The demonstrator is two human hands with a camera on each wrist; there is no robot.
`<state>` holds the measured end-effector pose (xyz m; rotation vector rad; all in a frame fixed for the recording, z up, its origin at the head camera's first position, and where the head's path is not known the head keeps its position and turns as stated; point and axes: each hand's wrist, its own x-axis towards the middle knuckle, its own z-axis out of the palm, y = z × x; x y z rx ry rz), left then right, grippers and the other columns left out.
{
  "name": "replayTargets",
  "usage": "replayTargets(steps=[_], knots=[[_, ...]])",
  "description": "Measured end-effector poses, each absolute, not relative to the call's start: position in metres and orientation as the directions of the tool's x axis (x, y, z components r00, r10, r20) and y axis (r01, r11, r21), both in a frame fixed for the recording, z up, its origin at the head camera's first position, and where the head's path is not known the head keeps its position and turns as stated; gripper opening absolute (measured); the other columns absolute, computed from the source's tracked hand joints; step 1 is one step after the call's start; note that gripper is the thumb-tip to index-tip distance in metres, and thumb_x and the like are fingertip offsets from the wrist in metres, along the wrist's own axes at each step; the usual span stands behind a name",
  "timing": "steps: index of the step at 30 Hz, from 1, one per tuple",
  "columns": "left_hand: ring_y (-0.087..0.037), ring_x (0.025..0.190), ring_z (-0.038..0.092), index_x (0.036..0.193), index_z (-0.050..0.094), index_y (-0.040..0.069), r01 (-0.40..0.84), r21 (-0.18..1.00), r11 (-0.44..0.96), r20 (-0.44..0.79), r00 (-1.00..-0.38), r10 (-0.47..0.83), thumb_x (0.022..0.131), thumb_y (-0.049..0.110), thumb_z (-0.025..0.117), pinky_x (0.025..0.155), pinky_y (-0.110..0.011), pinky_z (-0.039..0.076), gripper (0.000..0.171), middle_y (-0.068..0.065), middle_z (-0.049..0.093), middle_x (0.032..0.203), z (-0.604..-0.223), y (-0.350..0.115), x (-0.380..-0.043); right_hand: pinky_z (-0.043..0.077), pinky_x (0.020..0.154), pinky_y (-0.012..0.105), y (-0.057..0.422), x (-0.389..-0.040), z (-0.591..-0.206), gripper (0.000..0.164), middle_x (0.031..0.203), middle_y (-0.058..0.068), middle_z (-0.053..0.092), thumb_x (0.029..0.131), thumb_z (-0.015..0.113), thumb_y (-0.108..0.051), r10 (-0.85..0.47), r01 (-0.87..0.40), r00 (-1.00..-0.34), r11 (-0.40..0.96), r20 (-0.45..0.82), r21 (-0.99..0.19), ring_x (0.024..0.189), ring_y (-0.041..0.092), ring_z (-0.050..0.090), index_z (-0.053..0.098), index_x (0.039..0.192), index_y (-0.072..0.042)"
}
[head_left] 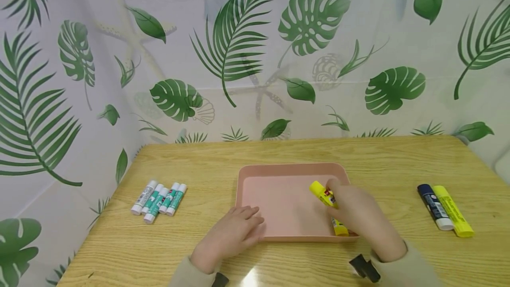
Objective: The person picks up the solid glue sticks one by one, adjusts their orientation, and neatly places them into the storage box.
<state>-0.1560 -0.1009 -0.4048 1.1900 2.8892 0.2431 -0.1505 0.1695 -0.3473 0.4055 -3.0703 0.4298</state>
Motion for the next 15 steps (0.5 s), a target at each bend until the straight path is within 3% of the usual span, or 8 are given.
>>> replayTargets(steps=[15], knots=[[-0.025,0.117,0.042,0.117,0.057,0.01,0.689,0.159,0.707,0.04,-0.72,0.693,0.091,0.035,0.047,0.096,-0.046,0.031,0.038,-0.009,0.047,0.128,-0.4053,-0.1011,-0.1563,0.041,0.045,0.025,0.1678,-0.1553,-0.3571,0.037,0.071,0.007,0.056,0.072,0.071,-0.009,-0.227,-0.236,-0.972,0.914,0.066,-0.329,0.054,0.013,0.048,0.047,0.099,0.0]])
